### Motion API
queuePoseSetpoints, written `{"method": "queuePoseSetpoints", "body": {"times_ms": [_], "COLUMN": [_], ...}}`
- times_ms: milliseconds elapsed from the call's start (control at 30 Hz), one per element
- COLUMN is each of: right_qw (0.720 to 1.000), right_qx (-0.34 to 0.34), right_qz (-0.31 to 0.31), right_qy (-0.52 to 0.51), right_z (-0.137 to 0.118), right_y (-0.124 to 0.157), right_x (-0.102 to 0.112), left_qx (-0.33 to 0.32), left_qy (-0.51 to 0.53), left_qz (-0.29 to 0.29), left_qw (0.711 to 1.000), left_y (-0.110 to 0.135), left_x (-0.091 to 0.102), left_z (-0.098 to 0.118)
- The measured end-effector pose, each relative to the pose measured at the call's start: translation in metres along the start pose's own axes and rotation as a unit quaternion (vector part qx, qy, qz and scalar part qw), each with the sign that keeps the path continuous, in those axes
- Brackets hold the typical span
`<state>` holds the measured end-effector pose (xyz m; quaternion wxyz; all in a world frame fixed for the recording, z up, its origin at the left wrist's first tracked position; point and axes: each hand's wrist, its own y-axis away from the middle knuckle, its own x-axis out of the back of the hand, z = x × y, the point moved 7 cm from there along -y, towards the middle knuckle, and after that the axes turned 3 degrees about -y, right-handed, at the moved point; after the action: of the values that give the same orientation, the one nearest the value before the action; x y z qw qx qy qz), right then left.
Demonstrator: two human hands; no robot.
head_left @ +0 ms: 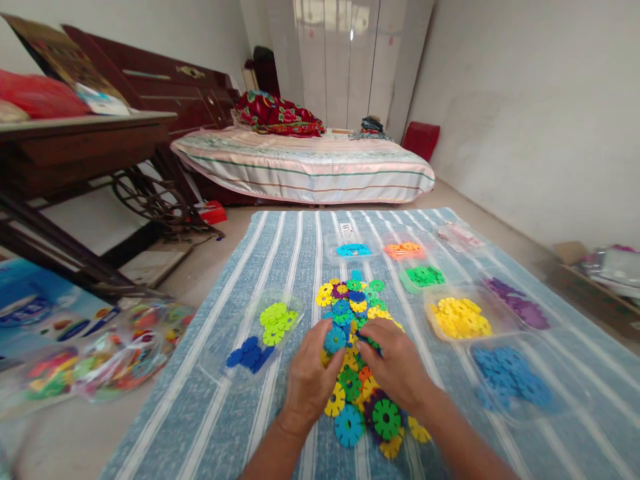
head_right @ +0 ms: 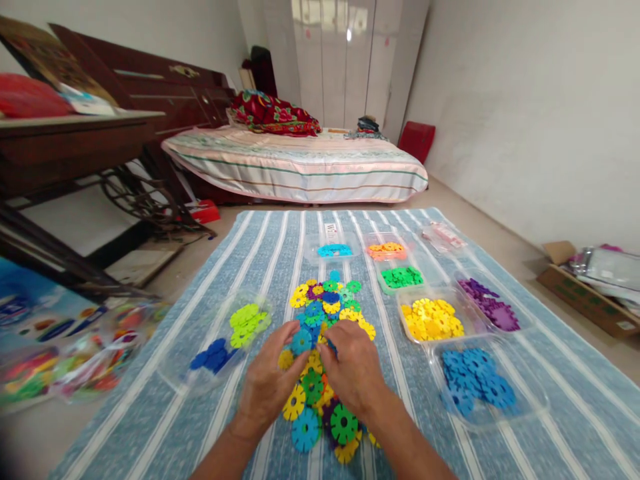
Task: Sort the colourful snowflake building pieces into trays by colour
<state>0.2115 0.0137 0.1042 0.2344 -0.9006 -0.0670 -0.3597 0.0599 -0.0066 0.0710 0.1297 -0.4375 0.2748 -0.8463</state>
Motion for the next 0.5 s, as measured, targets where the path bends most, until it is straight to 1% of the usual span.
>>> {"method": "queuePoseSetpoints", "body": {"times_ms": [67,133,267,333,400,433,500], "right_qw": [0.999,0.998,0.995,0.993,0.993,0.992,0.992], "right_qx": [-0.025,-0.050,-0.096,-0.109,-0.117,-0.119,-0.124], "right_qz": [-0.012,-0.018,-0.031,-0.030,-0.023,-0.018,-0.008], "right_qy": [0.019,0.030,-0.002,-0.023,-0.026,-0.022,-0.010], "right_z": [0.001,0.003,0.011,0.014,0.018,0.021,0.028], "right_y": [-0.008,-0.012,-0.013,-0.015,-0.026,-0.035,-0.063], "right_x": [-0.013,-0.022,-0.028,-0.023,-0.014,-0.008,0.007], "left_qx": [-0.020,-0.039,-0.062,-0.058,-0.047,-0.040,-0.024], "left_qy": [-0.004,-0.008,-0.013,-0.012,-0.013,-0.017,-0.030], "left_qz": [0.001,-0.002,-0.006,-0.005,0.007,0.020,0.050], "left_qw": [1.000,0.999,0.998,0.998,0.999,0.999,0.998], "left_y": [0.001,0.002,0.003,0.003,0.003,0.003,0.003], "left_x": [0.000,-0.001,-0.001,0.000,0.001,0.002,0.003], "left_z": [0.006,0.013,0.022,0.021,0.017,0.014,0.005]}}
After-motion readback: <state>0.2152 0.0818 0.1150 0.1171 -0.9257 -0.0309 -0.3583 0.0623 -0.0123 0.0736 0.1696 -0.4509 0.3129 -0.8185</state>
